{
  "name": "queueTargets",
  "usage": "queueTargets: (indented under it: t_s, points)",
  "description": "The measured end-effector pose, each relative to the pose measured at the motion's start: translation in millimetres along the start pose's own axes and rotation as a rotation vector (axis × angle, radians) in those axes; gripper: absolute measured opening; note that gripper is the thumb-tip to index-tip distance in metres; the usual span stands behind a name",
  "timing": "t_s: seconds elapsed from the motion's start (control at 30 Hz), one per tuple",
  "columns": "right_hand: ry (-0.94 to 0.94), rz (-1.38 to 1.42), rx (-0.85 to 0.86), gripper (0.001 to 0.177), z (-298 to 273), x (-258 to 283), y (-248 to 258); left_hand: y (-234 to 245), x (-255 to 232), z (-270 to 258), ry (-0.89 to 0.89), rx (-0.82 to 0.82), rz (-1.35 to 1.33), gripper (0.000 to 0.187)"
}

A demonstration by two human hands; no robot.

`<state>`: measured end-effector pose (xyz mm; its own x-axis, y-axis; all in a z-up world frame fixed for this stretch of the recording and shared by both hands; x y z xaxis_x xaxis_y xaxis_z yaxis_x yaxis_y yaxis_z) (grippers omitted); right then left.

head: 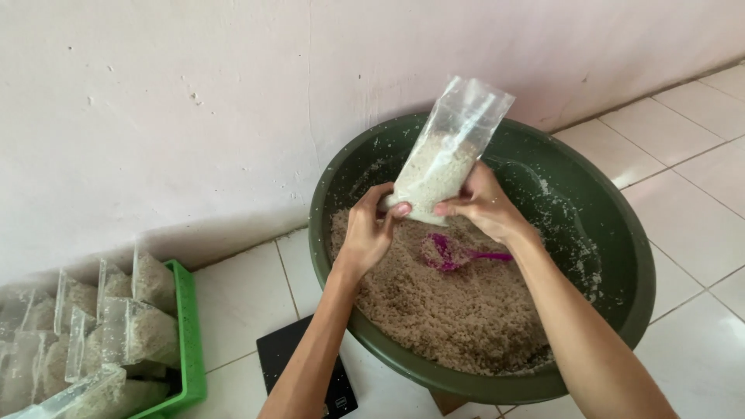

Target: Filling plastic bags with grain from a large tub using a scoop, weighing each bag on a digital scale, and placing them in a tray.

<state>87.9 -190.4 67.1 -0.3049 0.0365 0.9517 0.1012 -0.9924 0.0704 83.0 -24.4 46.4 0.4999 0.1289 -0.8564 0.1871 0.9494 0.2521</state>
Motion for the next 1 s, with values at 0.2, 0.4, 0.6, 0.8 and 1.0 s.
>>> queueTargets:
  t_s: [0.2,0.4,0.6,0.8,1.0]
  points:
    - [0.066,-0.109,0.019,0.103,-8,24,-36,3,0,-2,0.004,-0.008,-0.055,0.033]
    - [0.11,0.274,0.198,0.076,4,12,-18,0,-36,-10,0.044,0.065,-0.034,0.038]
    - [0.023,-0.069,0.073,0.097,-5,23,-38,2,-14,-8,0.001,0.023,0.01,0.034]
    - [-0.048,-0.004,0.078,0.085,-4,3,-27,10,-22,-9,0.0,-0.01,0.076,0.032]
    - [0.036,-0.109,0.112,0.089,1,19,-27,7,-36,-9,-0.02,0.006,0.128,0.032]
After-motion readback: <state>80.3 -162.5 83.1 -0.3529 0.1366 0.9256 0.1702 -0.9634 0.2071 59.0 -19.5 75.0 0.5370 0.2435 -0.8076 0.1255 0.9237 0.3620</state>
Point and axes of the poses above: each hand's wrist, its own z-axis towards the middle knuckle, its own y-axis out of the back of the hand, x = y × z, the point moved 10 cm from there along z, towards the middle knuckle, and after that the axes turned 1 degree about z, right-handed, at the moved point
